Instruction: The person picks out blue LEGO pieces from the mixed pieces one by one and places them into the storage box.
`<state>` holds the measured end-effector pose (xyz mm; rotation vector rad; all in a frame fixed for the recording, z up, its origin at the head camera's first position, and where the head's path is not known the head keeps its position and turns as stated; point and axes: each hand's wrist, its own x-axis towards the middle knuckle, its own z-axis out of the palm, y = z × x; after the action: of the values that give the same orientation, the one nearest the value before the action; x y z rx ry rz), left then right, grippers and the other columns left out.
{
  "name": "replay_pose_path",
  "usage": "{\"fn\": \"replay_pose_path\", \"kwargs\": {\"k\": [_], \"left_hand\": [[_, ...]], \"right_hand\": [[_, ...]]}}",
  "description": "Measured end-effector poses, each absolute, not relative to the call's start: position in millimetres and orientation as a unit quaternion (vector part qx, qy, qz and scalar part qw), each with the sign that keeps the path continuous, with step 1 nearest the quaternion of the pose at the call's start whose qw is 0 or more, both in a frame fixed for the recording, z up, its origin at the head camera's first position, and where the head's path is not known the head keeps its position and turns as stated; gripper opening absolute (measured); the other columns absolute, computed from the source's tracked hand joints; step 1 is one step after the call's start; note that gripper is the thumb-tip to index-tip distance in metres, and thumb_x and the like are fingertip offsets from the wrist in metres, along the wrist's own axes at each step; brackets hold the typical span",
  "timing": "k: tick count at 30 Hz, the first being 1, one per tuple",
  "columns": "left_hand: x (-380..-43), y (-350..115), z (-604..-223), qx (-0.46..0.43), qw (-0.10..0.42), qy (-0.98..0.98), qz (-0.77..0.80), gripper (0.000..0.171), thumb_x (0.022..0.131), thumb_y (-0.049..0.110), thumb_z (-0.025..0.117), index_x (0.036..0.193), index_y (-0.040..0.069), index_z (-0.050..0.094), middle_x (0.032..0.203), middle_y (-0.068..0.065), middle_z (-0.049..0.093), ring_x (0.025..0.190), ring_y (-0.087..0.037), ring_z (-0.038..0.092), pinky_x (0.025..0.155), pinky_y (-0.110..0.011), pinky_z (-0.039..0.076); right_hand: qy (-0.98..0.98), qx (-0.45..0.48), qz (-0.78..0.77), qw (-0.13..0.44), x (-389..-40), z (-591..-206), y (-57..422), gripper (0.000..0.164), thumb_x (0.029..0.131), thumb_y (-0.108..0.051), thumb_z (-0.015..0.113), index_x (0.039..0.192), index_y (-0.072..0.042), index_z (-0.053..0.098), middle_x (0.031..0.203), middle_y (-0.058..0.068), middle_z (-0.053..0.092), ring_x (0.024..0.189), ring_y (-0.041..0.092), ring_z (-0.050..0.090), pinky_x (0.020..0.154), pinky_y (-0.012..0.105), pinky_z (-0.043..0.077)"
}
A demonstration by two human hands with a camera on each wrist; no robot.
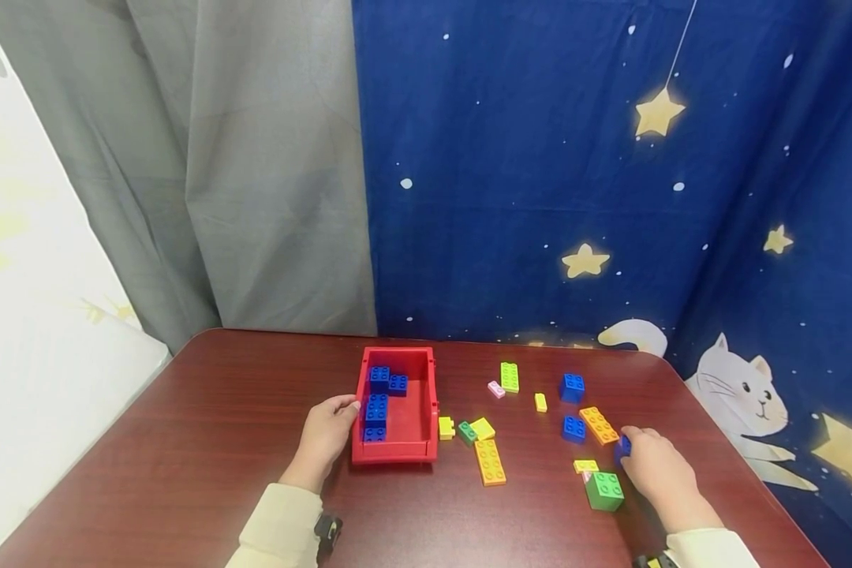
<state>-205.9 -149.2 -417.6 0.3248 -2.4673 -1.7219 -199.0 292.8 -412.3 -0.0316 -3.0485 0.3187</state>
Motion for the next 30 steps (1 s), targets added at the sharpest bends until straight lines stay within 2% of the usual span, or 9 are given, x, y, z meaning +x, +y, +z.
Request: {"fn": "replay_pose_path", "kwargs": {"k": [6, 16, 30], "left_hand": [[-205.0, -148.5, -416.2, 0.105, 0.056, -0.814, -0.569, 0.039, 0.1, 0.017, 0.049, 0.13, -0.007, 0.054, 0.131, -0.029, 0.054, 0.121, -0.043, 0.052, 0.1, -0.054, 0.043], [-205.2, -148.2, -416.4, 0.103, 0.06, -0.815, -0.567, 0.038, 0.1, 0.016, 0.049, 0.129, -0.008, 0.055, 0.13, -0.029, 0.055, 0.12, -0.043, 0.053, 0.1, -0.054, 0.043], [-203.9, -148.4, -416.2, 0.101, 0.057, -0.818, -0.563, 0.04, 0.1, 0.017, 0.048, 0.13, -0.009, 0.053, 0.13, -0.031, 0.054, 0.119, -0.044, 0.053, 0.098, -0.055, 0.044]], "right_hand": [[-0.992, -0.009, 0.119, 0.047, -197.2, -413.5, 294.2, 0.039, 0.078, 0.002, 0.068, 0.114, 0.011, 0.058, 0.107, 0.035, 0.057, 0.099, 0.052, 0.058, 0.082, 0.065, 0.048], [-0.991, -0.006, 0.125, 0.055, -194.6, -413.7, 299.9, 0.038, 0.077, 0.002, 0.07, 0.111, 0.013, 0.057, 0.1, 0.034, 0.059, 0.092, 0.05, 0.059, 0.08, 0.064, 0.049], [-0.988, 0.013, 0.116, 0.099, -185.9, -384.4, 274.9, 0.042, 0.076, -0.001, 0.075, 0.113, 0.011, 0.058, 0.101, 0.03, 0.06, 0.094, 0.046, 0.059, 0.082, 0.062, 0.05]]}}
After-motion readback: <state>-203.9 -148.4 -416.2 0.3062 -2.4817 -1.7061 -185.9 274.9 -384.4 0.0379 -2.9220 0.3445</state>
